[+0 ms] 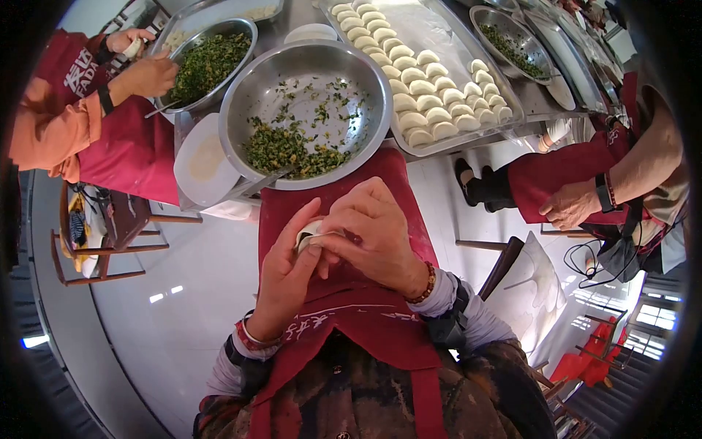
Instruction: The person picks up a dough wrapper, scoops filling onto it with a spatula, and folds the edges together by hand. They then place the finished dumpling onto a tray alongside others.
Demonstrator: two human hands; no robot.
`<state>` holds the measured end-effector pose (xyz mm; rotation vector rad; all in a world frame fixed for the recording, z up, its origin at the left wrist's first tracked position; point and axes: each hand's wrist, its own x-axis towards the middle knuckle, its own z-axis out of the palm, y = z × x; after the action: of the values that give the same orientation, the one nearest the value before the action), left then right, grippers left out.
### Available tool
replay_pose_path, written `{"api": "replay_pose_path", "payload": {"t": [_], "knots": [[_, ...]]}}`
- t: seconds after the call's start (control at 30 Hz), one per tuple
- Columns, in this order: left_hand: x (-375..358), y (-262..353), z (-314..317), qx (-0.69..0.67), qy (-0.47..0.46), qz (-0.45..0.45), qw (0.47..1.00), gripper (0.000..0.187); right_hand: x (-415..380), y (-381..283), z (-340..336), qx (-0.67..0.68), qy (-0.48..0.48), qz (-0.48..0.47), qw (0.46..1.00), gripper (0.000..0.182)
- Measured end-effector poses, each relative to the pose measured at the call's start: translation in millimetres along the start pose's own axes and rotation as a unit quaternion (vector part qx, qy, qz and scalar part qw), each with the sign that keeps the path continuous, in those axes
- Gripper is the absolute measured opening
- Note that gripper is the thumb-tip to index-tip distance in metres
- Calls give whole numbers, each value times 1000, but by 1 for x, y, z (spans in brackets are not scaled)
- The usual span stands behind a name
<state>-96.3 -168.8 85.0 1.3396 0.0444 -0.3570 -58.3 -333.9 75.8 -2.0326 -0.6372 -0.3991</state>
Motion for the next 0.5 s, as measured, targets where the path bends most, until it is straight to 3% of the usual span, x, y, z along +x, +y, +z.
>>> {"api": "replay_pose_path", "payload": {"t": [0.1,0.2,0.3,0.4,0.5], "knots": [[1,1,-3,160,-29,57,985,46,-2,1,0,-4,-16,-18,1000,27],[2,6,-4,195,-41,81,977,48,2,-4,2,4,-12,-12,1000,25],[1,4,-8,192,-58,10,980,47,5,-4,4,7,-13,-36,999,24],[0,10,-2,81,-29,-39,996,44,-1,1,3,-6,-17,-66,998,25],[4,-10,-6,25,-38,6,999,42,-5,1,3,-2,3,-48,999,26]]}}
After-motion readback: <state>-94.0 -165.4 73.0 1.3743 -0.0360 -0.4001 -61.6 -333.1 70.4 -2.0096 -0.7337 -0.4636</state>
